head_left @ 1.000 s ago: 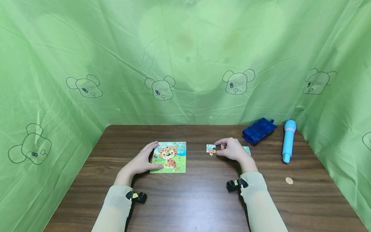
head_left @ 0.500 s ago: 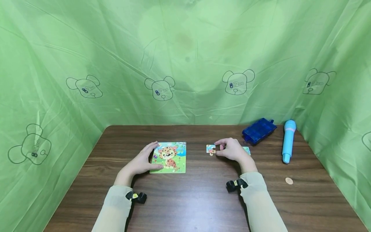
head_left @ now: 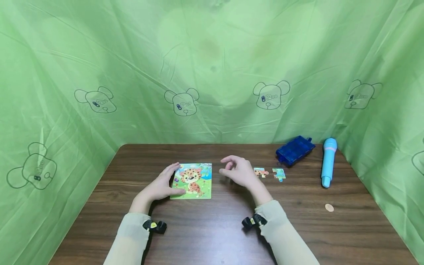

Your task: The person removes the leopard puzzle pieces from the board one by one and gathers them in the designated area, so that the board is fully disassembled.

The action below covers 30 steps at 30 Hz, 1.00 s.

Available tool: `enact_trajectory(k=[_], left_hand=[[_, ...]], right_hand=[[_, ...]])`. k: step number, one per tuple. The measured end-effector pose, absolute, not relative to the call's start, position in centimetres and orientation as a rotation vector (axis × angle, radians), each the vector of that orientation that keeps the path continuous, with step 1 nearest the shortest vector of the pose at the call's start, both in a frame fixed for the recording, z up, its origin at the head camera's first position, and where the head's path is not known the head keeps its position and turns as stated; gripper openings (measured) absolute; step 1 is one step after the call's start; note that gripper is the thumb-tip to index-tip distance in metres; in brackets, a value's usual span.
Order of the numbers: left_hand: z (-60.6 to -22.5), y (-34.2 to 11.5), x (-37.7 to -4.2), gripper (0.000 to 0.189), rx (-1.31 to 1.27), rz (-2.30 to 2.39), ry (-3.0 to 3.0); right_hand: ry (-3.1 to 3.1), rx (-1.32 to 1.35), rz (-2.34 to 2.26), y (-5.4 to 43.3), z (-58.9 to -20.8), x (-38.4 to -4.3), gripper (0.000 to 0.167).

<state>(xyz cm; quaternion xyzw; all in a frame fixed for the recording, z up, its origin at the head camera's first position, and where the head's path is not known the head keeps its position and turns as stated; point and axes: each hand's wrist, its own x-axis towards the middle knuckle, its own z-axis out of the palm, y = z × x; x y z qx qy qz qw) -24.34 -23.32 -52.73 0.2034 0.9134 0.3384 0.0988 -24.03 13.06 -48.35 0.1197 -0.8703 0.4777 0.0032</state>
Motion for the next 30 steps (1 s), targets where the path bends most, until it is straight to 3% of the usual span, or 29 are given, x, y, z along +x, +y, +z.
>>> enact_trajectory(k=[10,18,30], left_hand=[[-52.5,-23.0,-24.1,0.12,0.563,0.997,2.694],[-51.9,-22.6,-23.9,0.11,0.601,0.987,2.694],[-51.9,-22.3,-23.9,0.083,0.763,1.002,2.654]], right_hand=[[-2.747,0.384,1.604,9.3,-50.5,-23.1,0.041],[-2.795,0.607,1.539,8.5,-51.4,-22.6,0.063],[-2.848,0.604,1.513,7.7,-51.4,-22.2,0.057]])
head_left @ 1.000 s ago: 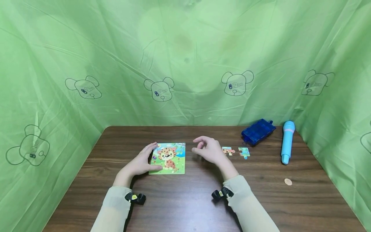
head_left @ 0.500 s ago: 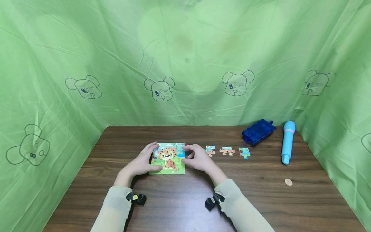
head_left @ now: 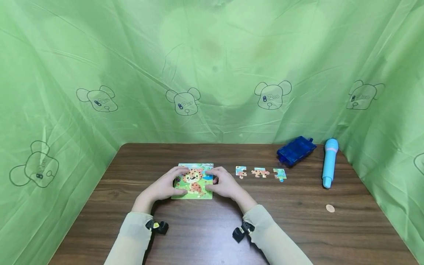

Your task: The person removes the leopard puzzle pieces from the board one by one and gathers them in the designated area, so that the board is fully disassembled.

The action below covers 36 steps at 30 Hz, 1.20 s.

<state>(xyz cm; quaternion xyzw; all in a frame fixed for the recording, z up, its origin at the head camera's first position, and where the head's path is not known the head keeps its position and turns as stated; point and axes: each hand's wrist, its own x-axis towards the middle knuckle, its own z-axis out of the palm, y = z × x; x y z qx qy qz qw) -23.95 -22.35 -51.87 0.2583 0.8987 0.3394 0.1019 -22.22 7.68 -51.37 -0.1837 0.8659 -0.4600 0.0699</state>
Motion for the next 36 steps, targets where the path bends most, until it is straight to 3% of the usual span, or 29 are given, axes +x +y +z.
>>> enact_trajectory(k=[12,36], left_hand=[[-51.89,-22.51,-23.88,0.065,0.86,1.019,2.58],[-52.3,-22.51,-24.03,0.065,0.852,1.016,2.573]], right_hand=[[2.622,-0.484,-1.354,7.46,-51.84,-22.23,0.059],[2.599,-0.376,-1.418,7.39,-51.87,-22.13,0.053]])
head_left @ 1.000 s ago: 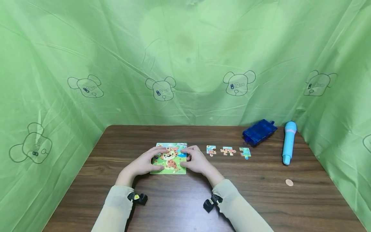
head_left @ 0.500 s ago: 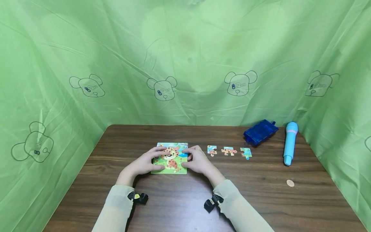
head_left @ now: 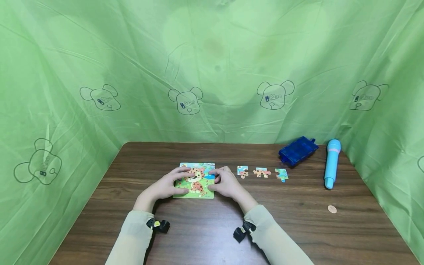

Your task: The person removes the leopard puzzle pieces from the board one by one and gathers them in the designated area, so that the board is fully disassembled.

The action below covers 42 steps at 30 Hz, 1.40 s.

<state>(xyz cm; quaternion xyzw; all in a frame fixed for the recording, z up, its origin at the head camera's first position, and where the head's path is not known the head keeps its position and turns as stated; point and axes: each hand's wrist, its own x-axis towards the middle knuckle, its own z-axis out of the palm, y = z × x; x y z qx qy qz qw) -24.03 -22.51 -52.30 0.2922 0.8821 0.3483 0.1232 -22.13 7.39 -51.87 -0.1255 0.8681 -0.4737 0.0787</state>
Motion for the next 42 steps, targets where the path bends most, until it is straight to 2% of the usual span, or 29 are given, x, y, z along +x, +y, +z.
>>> enact_trajectory(k=[31,42], left_hand=[[-52.39,-22.63,-24.16,0.063,0.814,1.041,2.57],[-52.42,-22.63,-24.16,0.065,0.823,1.03,2.58]], right_hand=[[2.564,-0.393,-1.516,7.29,-52.42,-22.51,0.053],[2.576,-0.446,-1.536,7.54,-52.63,-22.6,0.037]])
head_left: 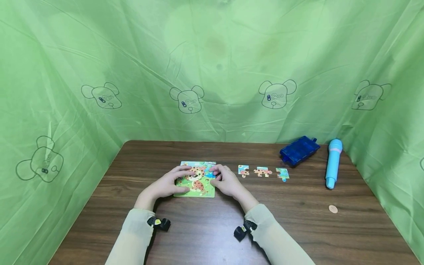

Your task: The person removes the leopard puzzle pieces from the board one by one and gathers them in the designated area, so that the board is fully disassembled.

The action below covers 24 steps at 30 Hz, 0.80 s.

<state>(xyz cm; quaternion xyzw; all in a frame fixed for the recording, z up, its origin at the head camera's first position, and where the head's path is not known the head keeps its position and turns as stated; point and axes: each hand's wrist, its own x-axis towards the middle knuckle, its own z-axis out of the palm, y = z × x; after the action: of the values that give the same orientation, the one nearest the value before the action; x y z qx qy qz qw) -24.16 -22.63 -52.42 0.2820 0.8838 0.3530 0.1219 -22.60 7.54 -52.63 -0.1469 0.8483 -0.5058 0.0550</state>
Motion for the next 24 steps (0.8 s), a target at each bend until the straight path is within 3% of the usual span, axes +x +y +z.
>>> enact_trajectory(k=[8,24], left_hand=[[-52.36,-22.64,-24.11,0.064,0.828,1.034,2.579],[-52.23,-22.58,-24.02,0.064,0.823,1.039,2.571]], right_hand=[[2.571,-0.449,-1.543,7.48,-52.65,-22.67,0.025],[2.475,-0.372,-1.652,7.68,-52.41,-22.53,0.022]])
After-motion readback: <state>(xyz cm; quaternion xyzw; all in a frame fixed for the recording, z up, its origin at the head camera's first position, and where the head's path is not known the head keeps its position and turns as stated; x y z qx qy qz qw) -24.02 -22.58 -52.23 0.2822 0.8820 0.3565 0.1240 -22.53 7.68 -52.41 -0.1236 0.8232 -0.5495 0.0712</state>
